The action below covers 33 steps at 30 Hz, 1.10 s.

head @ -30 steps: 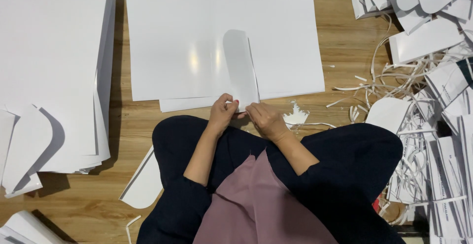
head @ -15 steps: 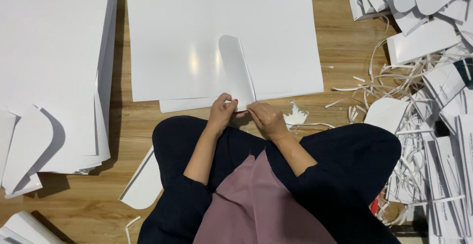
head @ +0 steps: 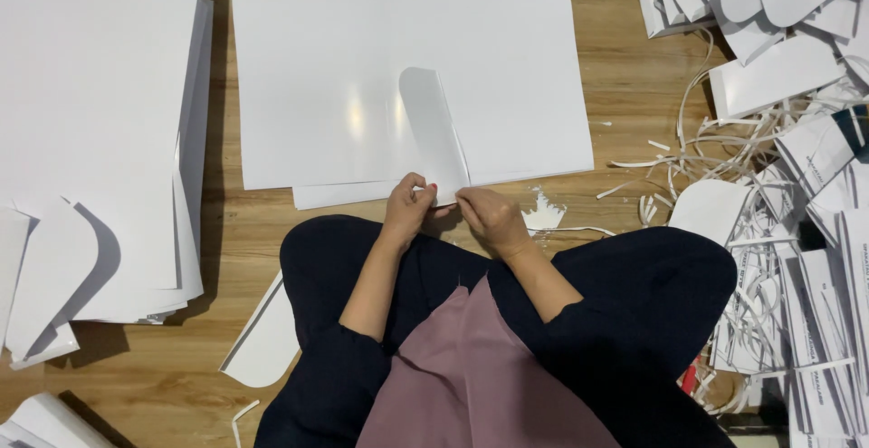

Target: Folding the bottom flap of printed folders and applying adhesive to secure them

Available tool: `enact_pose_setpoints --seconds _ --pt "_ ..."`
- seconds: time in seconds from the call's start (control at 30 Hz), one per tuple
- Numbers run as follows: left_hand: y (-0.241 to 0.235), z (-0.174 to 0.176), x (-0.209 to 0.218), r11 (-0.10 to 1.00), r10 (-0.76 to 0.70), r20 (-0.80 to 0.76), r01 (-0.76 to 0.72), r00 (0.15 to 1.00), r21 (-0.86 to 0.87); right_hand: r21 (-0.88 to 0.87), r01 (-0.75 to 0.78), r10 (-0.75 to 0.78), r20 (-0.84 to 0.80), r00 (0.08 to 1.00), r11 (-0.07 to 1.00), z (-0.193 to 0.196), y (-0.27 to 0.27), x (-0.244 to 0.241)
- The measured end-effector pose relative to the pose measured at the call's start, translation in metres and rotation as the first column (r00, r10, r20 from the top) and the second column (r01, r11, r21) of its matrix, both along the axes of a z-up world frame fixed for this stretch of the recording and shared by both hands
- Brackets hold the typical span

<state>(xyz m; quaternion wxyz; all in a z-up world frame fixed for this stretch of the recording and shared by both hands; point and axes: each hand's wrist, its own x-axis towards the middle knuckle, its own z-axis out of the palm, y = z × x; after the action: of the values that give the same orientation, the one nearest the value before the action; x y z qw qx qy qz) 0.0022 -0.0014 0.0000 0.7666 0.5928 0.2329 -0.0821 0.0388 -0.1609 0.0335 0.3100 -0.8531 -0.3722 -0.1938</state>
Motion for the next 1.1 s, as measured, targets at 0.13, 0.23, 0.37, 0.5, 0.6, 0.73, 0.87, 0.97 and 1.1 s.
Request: enact_pose_setpoints --seconds 0.13,0.23,0.37,0.5,0.6,0.73,0.87,0.97,1.1 --pt "0.001 0.008 -0.001 1.000 -0.016 -0.024 0.017 1.000 0.018 -0.063 -0.071 0.070 -0.030 0.997 0.995 0.015 0.000 -0.005" --pt "0.000 0.008 0.000 0.998 -0.042 -0.017 0.043 0.999 0.046 -0.162 -0.076 0.077 0.001 0.997 0.984 0.010 -0.002 -0.002" --pt "-0.001 -0.005 -0.002 0.997 -0.043 -0.010 0.044 0.999 0.067 -0.240 -0.059 0.074 0.054 0.996 0.969 -0.014 0.001 -0.002" --pt "0.000 0.002 -0.002 0.996 -0.049 0.018 0.047 0.999 0.076 -0.241 -0.025 0.029 0.015 0.999 0.970 -0.019 -0.001 -0.001" --pt "0.003 -0.008 -0.003 0.979 -0.093 0.053 0.081 0.994 0.189 -0.107 -0.037 0.017 -0.184 0.983 0.994 -0.012 -0.002 0.000" --pt "0.006 -0.007 -0.006 0.965 -0.120 0.065 0.101 0.991 0.240 0.015 -0.062 0.064 -0.331 0.941 0.998 -0.001 -0.002 -0.001" --pt "0.005 -0.012 -0.005 0.963 -0.133 0.076 0.111 0.988 0.248 0.090 -0.067 0.100 -0.426 0.899 0.994 0.007 -0.003 -0.002" --pt "0.000 0.009 -0.004 0.972 -0.135 0.056 0.121 0.989 0.202 0.196 0.002 0.106 -0.539 0.836 0.981 -0.006 -0.007 -0.005" --pt "-0.001 0.035 -0.009 0.989 -0.102 0.058 0.096 0.993 0.111 0.273 0.055 0.118 -0.579 0.807 0.960 -0.017 -0.019 0.001"
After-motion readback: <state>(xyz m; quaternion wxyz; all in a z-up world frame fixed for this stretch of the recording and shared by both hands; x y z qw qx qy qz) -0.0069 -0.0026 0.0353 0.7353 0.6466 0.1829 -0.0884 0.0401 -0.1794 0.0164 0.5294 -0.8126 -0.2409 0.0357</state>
